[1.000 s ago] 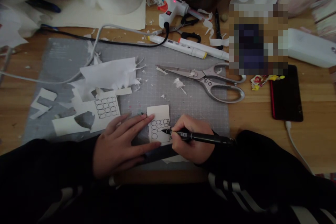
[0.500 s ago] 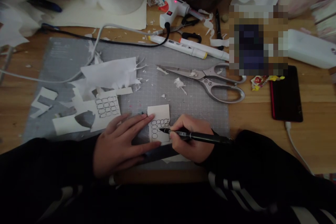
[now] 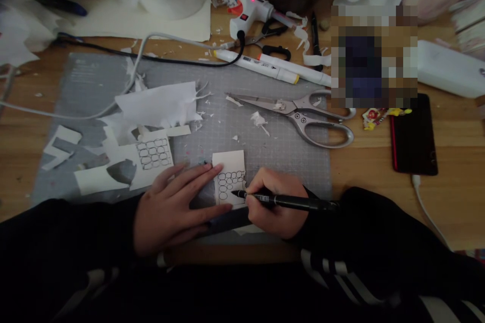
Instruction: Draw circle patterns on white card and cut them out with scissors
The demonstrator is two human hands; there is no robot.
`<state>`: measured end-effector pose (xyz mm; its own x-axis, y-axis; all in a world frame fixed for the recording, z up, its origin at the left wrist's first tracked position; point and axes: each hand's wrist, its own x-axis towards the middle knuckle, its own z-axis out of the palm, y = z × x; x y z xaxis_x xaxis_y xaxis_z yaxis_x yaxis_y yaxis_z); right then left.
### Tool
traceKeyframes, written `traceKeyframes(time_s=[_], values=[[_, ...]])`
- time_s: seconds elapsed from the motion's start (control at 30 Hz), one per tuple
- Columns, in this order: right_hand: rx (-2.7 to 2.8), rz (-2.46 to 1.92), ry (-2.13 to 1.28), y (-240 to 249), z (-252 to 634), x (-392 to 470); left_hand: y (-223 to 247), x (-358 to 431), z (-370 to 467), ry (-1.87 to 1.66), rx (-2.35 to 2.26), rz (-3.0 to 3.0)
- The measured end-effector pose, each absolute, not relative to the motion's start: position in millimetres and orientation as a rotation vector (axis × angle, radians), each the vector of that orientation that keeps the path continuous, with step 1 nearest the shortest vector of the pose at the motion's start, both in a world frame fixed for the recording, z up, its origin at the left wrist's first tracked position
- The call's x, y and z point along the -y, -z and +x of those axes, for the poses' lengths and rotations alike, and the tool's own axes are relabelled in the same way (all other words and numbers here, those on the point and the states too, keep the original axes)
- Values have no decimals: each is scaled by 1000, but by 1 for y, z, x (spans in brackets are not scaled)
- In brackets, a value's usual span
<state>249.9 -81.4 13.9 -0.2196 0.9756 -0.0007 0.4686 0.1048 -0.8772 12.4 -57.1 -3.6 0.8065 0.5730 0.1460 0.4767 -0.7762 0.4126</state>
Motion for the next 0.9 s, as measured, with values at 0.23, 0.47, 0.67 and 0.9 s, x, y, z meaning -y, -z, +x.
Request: traceKeyframes(time_s=[0.23, 0.47, 0.67, 0.9], values=[[1762, -1430, -1047, -16, 250, 80, 4, 57, 12, -376, -786, 2639], [1712, -1432, -1009, -15, 250, 80, 4, 57, 12, -379, -785, 2639], [1714, -1441, -995, -16, 250, 79, 3, 57, 13, -381, -788, 2617], [1673, -1498, -968, -17, 251, 79, 3, 57, 13, -402, -784, 2605]])
